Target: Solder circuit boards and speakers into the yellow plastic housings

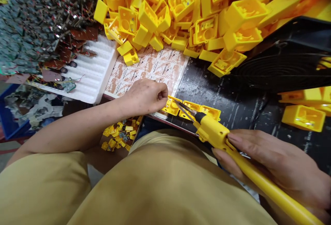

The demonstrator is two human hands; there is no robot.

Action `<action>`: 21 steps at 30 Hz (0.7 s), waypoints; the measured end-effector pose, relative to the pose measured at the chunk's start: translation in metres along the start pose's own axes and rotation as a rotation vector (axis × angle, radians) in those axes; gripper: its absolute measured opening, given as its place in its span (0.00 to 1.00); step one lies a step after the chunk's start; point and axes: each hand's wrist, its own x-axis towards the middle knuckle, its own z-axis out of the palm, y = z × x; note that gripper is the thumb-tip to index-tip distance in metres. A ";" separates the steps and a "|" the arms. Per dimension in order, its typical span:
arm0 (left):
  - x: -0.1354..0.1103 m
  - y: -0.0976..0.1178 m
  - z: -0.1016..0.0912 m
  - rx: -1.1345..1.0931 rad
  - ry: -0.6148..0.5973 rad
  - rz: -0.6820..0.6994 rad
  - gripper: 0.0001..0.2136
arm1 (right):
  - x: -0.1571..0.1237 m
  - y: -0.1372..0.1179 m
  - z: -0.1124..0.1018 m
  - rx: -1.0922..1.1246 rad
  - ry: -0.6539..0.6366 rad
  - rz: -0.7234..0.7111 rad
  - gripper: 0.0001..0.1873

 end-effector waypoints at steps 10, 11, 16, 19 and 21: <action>0.001 0.003 -0.003 0.104 -0.050 0.054 0.11 | 0.026 -0.010 0.003 -0.117 0.007 -0.089 0.05; 0.001 0.004 -0.003 0.113 -0.063 0.055 0.10 | 0.028 -0.011 0.002 -0.147 -0.002 -0.094 0.09; 0.006 0.008 -0.007 0.167 -0.134 0.084 0.10 | 0.031 -0.014 0.001 -0.249 -0.037 -0.151 0.15; 0.010 0.010 -0.010 0.188 -0.165 0.083 0.09 | 0.027 -0.010 0.007 -0.200 -0.007 -0.183 0.06; 0.012 0.012 -0.011 0.195 -0.187 0.072 0.09 | 0.025 -0.007 0.011 -0.145 0.038 -0.243 0.09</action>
